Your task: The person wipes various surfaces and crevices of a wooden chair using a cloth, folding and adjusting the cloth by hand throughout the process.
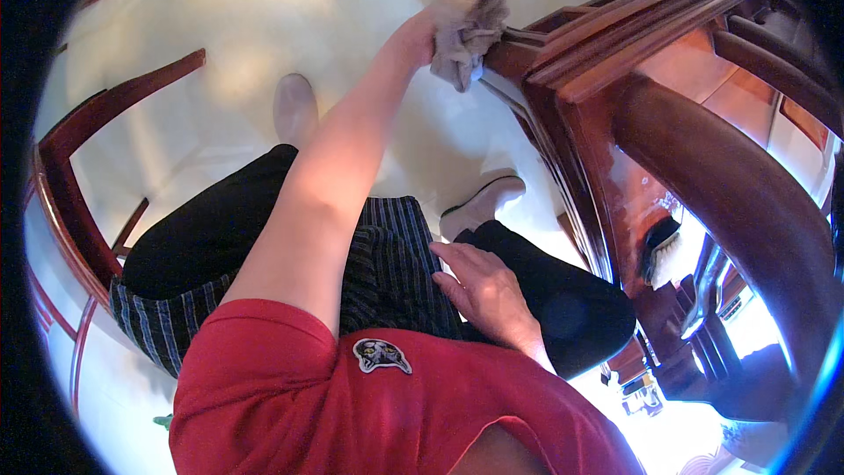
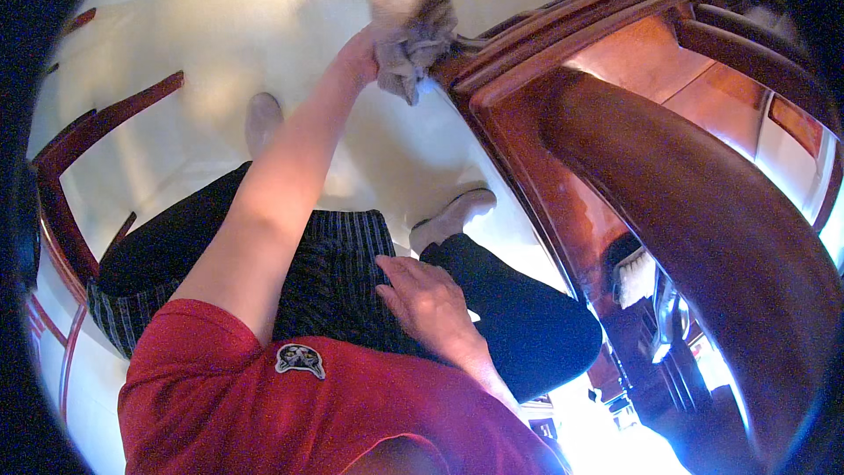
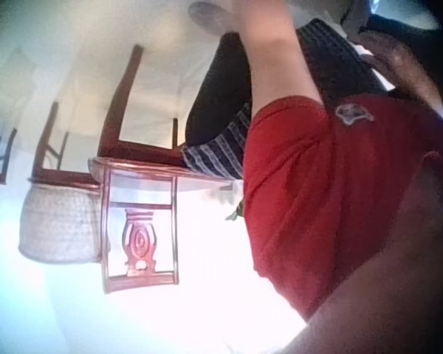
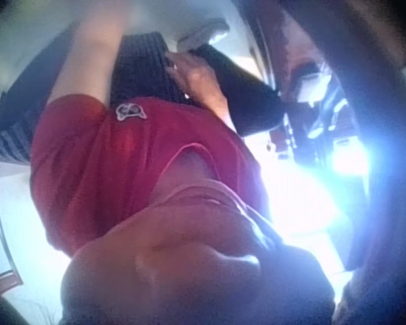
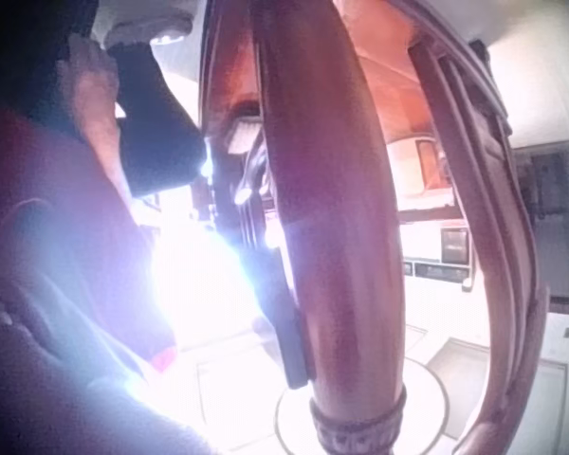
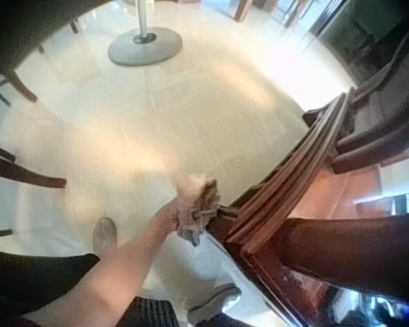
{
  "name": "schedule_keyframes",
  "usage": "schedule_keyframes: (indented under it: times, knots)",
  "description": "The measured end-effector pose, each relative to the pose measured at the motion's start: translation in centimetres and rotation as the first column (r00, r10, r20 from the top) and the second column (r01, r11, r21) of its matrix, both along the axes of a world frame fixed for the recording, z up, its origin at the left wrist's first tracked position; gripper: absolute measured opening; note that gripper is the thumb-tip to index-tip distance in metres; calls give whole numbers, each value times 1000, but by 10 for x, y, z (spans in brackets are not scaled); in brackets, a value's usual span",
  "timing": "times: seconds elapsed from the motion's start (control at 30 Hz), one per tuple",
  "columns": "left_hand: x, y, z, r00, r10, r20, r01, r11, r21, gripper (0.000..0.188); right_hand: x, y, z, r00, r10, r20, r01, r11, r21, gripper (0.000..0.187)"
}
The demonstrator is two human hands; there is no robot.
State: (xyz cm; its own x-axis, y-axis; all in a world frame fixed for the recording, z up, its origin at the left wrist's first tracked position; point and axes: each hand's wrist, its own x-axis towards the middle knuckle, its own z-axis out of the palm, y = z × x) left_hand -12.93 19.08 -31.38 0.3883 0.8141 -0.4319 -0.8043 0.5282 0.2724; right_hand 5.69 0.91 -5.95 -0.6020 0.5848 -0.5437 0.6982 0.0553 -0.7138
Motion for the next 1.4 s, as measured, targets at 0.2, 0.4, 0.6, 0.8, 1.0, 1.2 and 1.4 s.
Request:
schedule_keyframes:
  times: [0.2, 0.4, 0.6, 0.8, 1.0, 1.2, 1.4]
  knots:
    - [35, 43, 36, 637, -212, -741, 523, 825, 214, 42, 6, 0, -4, 1000, -2, 9, 2, 1000, -12, 36]
    - [30, 56, -31, 586, -308, -750, 539, 839, 77, 33, 5, 0, -5, 1000, 12, 12, -12, 1000, -21, 38]
    - [16, 68, -55, 510, -190, -839, 677, 691, 255, 25, 3, 1, -8, 1000, -4, -8, 4, 1000, -13, 37]
    - [16, 73, -38, -97, 176, -980, 845, 534, 12, 29, 2, 4, -11, 999, -34, -1, 34, 999, -23, 37]
    - [21, 58, -51, -356, 347, -868, 767, 639, -59, 26, 3, 2, -13, 998, -63, -15, 62, 997, -35, 38]
    - [12, 34, -58, -397, 68, -915, 614, 761, -210, 29, 1, 3, -13, 996, -90, -9, 89, 995, -48, 35]
    - [10, 28, -61, -180, 96, -979, 593, 805, -30, 36, 0, 4, -11, 997, -78, -12, 77, 996, -54, 34]
